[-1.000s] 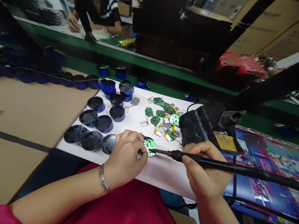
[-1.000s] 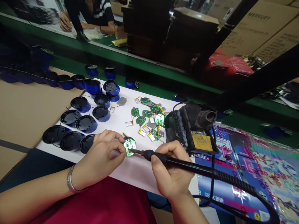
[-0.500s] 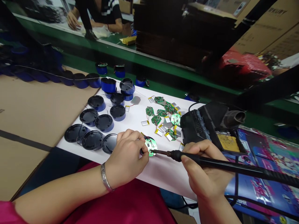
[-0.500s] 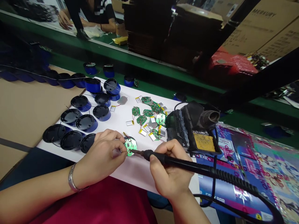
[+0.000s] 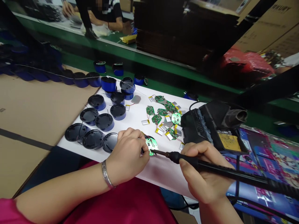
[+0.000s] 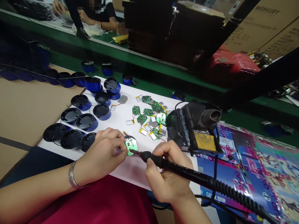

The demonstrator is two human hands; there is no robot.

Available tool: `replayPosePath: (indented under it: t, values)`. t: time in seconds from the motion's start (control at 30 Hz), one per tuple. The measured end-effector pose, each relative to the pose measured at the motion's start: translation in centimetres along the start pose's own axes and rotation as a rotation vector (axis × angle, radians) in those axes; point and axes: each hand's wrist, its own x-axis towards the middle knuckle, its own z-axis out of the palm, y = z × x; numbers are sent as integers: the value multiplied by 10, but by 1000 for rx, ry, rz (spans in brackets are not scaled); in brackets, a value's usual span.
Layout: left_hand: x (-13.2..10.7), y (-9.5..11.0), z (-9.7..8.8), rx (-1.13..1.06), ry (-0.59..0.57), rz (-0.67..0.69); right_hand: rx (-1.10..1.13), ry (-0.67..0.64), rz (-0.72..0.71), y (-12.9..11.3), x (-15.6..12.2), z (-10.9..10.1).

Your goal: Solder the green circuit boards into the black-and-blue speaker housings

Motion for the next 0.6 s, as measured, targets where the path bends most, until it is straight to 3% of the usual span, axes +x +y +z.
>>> replayPosePath:
  t: [0.4, 0.6]
  values:
    - [3, 0, -1, 84, -21, 18, 39, -46, -47, 2, -6, -3]
    - [3, 0, -1, 91, -26, 19, 60, 145, -62, -3, -7, -1]
